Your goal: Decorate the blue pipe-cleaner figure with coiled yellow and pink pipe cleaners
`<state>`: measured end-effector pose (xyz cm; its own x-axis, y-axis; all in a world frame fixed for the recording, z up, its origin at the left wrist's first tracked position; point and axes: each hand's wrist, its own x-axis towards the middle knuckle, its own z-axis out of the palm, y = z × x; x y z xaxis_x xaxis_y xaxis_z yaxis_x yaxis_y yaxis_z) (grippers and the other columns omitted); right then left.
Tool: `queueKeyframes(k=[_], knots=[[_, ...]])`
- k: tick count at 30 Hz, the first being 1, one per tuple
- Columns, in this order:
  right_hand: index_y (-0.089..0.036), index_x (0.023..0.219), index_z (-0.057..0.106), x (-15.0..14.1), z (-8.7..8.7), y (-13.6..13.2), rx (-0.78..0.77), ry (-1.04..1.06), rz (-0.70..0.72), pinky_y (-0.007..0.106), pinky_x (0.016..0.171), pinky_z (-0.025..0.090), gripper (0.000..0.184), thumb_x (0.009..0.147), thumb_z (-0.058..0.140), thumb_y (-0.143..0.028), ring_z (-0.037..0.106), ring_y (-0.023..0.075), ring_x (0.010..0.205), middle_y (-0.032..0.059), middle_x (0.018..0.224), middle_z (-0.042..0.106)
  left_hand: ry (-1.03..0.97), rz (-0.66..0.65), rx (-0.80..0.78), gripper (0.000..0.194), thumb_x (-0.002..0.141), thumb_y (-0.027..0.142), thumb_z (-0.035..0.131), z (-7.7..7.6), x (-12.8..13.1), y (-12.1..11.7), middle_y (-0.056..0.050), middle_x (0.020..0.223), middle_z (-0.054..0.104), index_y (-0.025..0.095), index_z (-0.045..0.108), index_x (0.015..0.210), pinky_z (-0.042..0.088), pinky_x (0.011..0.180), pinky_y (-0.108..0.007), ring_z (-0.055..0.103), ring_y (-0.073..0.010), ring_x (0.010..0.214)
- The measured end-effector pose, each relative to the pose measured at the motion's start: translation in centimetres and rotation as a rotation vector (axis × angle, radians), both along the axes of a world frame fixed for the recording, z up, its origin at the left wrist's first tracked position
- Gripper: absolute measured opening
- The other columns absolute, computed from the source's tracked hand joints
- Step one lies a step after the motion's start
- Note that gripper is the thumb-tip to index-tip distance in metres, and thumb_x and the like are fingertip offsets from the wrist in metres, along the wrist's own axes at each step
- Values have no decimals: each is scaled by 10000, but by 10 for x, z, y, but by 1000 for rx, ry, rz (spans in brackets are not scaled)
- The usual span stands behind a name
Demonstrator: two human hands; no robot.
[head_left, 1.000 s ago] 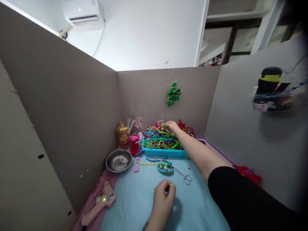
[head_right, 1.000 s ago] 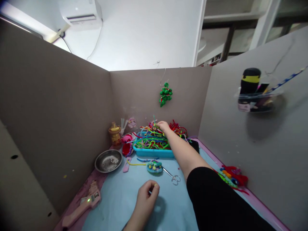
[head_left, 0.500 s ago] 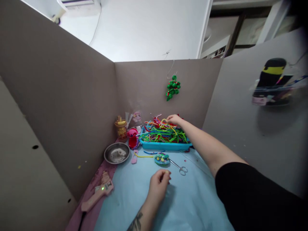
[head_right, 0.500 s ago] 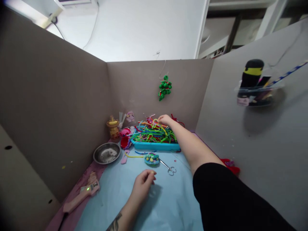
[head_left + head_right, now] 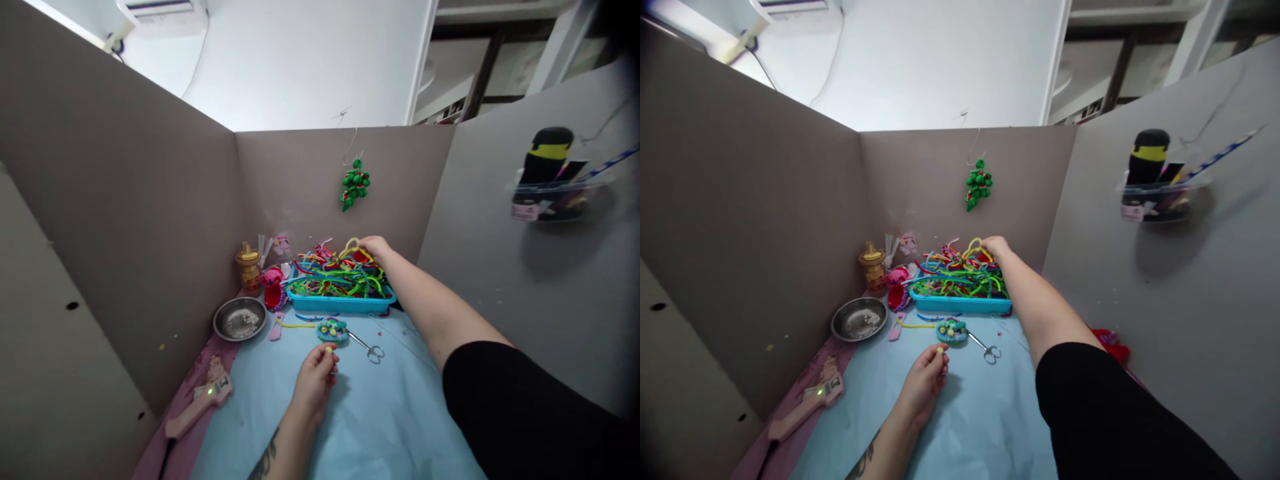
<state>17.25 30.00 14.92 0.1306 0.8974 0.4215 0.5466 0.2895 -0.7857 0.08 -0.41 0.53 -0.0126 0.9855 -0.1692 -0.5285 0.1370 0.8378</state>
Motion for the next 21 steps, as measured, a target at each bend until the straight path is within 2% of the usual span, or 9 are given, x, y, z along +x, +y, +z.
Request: queueKeyframes(k=[3, 5, 7, 10, 12, 14, 17, 21], knots=[[-135, 735, 567, 16, 23, -3, 55, 196, 82, 182, 475, 474, 95, 818, 541, -175, 546, 86, 502, 4, 579, 581, -1, 13, -4, 452, 631, 469, 721, -1, -1, 0, 16, 741, 535, 168, 611, 949, 330, 497, -142, 459, -44, 576], [-162, 732, 544, 28, 37, -7, 95, 303, 132, 169, 497, 482, 86, 814, 519, -167, 562, 76, 527, -4, 613, 601, -5, 23, -10, 453, 627, 468, 725, -1, -1, 0, 16, 739, 533, 166, 613, 946, 329, 493, -136, 460, -41, 577], [-180, 732, 516, 37, 44, -12, 108, 476, 234, 177, 527, 494, 85, 817, 505, -180, 587, 79, 573, -8, 664, 627, -8, 26, -16, 453, 623, 464, 730, 0, -1, 0, 19, 731, 528, 166, 615, 944, 328, 489, -134, 456, -38, 572], [-185, 687, 505, 41, 40, -20, -61, 529, 384, 205, 486, 479, 111, 740, 601, -202, 588, 107, 538, -15, 625, 632, -11, 25, -13, 447, 622, 461, 733, -1, 0, 0, 21, 722, 524, 165, 616, 936, 327, 485, -132, 448, -34, 560], [-175, 649, 516, 38, 33, -24, -126, 471, 380, 197, 435, 438, 155, 668, 669, -190, 544, 103, 458, -23, 547, 604, -12, 27, -3, 443, 627, 458, 732, -2, 1, 1, 19, 729, 528, 163, 617, 938, 330, 487, -131, 450, -32, 562], [-168, 645, 529, 36, 29, -25, -112, 460, 352, 181, 412, 402, 168, 630, 697, -179, 499, 82, 413, -35, 509, 578, -12, 30, 1, 445, 633, 457, 729, -3, 1, 2, 18, 737, 532, 165, 617, 950, 334, 490, -129, 454, -31, 568], [-161, 659, 537, 38, 33, -25, -77, 459, 326, 160, 401, 364, 178, 613, 709, -169, 456, 57, 392, -52, 489, 551, -11, 42, -19, 464, 610, 457, 745, -2, 0, 2, 22, 729, 531, 168, 618, 951, 338, 483, -126, 457, -31, 564], [-176, 715, 505, 42, 43, -26, -27, 496, 323, 163, 438, 402, 165, 698, 661, -226, 492, 55, 436, -31, 628, 616, -30, 66, -33, 497, 553, 466, 775, 5, 0, 1, 26, 702, 532, 162, 626, 918, 342, 471, -125, 460, -31, 550]])
